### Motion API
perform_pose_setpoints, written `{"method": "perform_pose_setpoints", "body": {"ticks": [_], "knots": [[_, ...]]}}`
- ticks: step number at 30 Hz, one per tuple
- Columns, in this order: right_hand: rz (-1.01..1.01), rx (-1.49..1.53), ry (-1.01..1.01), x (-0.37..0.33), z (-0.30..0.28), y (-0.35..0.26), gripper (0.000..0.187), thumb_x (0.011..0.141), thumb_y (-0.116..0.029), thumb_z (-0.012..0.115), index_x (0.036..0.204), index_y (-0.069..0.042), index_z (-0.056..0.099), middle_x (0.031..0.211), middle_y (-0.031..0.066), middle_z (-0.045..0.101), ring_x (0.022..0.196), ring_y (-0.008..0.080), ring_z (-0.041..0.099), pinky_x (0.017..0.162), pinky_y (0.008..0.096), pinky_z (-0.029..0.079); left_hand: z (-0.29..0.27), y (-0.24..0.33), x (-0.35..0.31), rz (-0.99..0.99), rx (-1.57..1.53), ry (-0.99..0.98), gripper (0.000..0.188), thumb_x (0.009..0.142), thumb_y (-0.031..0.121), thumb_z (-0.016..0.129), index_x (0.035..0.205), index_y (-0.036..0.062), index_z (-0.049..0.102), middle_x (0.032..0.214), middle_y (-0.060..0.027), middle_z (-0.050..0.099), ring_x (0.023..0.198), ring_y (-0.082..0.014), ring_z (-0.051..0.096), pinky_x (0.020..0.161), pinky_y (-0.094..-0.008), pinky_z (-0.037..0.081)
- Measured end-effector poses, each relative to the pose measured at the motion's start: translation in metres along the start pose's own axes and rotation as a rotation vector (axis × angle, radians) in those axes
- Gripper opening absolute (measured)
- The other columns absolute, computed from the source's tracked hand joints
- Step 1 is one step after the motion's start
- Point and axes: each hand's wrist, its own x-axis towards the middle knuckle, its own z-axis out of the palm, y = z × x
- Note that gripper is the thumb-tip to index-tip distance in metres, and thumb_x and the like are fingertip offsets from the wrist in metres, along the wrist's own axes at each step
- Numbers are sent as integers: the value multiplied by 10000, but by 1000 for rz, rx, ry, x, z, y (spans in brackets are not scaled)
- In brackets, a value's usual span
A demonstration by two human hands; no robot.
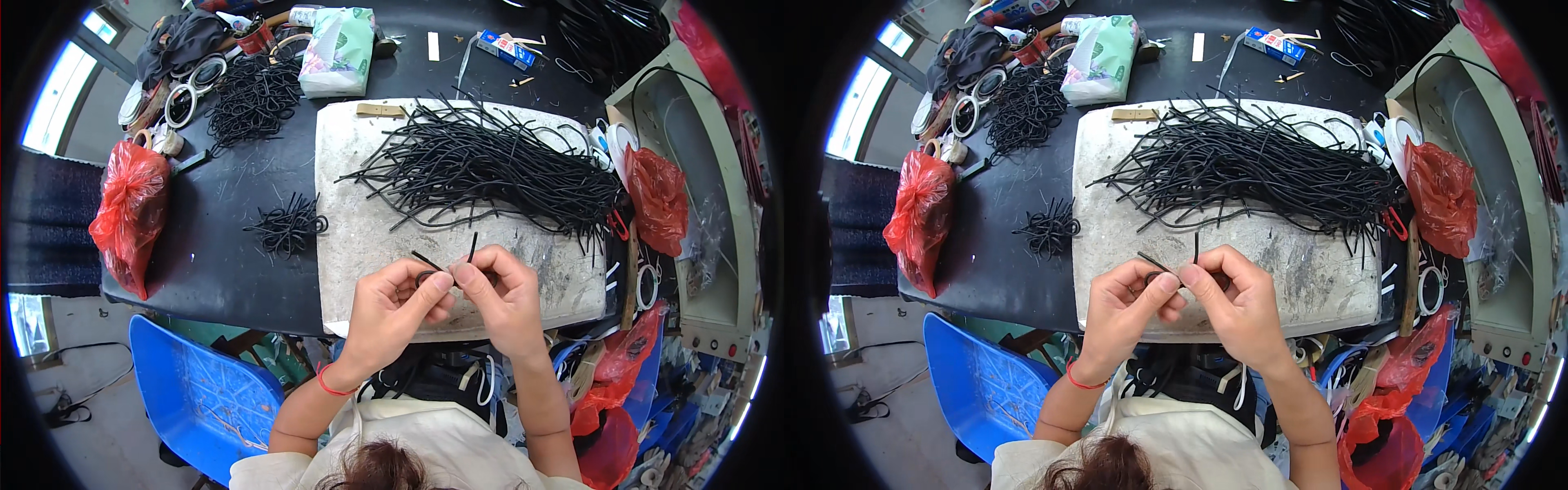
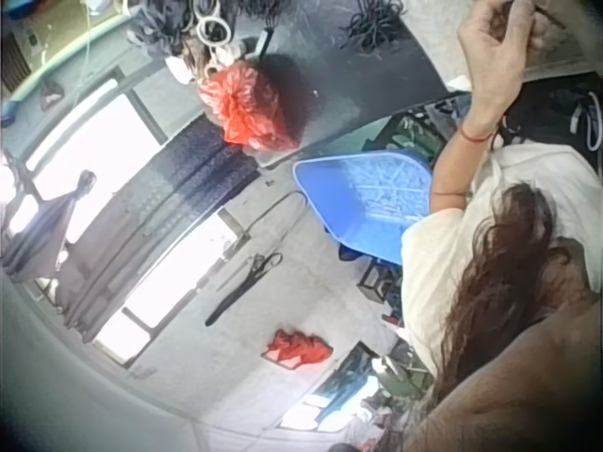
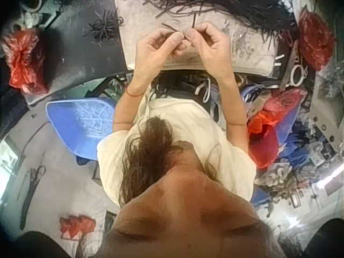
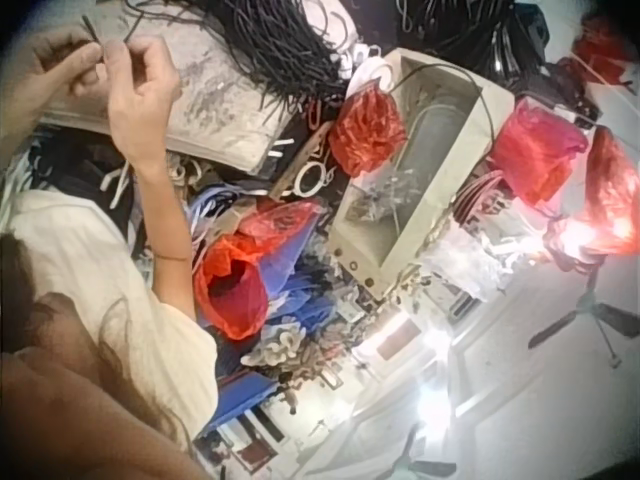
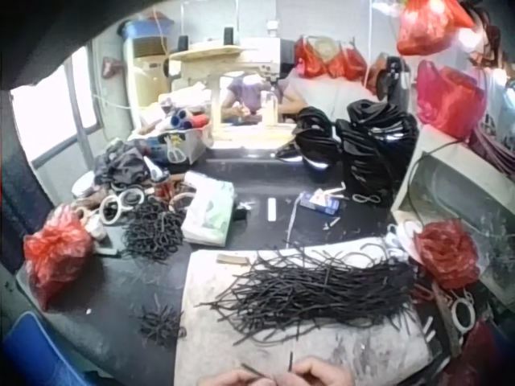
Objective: The person sits at a cluttered workbench and repeatedly ties black cords into loops by hand. They pick up individual cords from a large pile, form a loop, and secure it with a knot before placing the finished item on the table.
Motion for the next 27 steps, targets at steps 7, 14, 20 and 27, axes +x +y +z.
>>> {"method": "perform_pose_setpoints", "body": {"ticks": [7, 14, 20, 27], "knots": [[-255, -403, 289, -1, 19, 11, 84, 786, -52, 649, 801, 1, 586, 680, 60, 542, 566, 85, 494, 456, 240, 375, 8, -6, 3, 361, 656, 105, 191, 912, 110, 475, 992, -44, 554, 763, -86, 635, 638, -126, 609, 583, -237, 505], [105, 144, 34, 2, -6, 14, 445, 954, -344, 368, 1007, 33, 600, 846, 71, 607, 697, 81, 525, 618, 209, 438, -11, -1, 3, -16, -29, -87, 382, 954, 239, 375, 1111, -81, 513, 960, -165, 612, 866, -182, 607, 776, -271, 493], [124, 140, 51, -4, -1, 15, 489, 958, -372, 338, 1016, 42, 591, 860, 84, 604, 711, 91, 538, 622, 216, 441, -20, 0, 2, -108, -125, -103, 680, 953, 454, 158, 1111, -110, 502, 984, -181, 599, 902, -211, 598, 816, -307, 484], [118, 136, 56, -8, 2, 22, 361, 935, -289, 443, 996, 36, 590, 835, 61, 606, 714, 79, 542, 625, 211, 438, -20, -1, 1, -69, -97, -82, 639, 958, 440, 206, 1112, -100, 511, 975, -163, 599, 893, -188, 595, 800, -288, 486]]}}
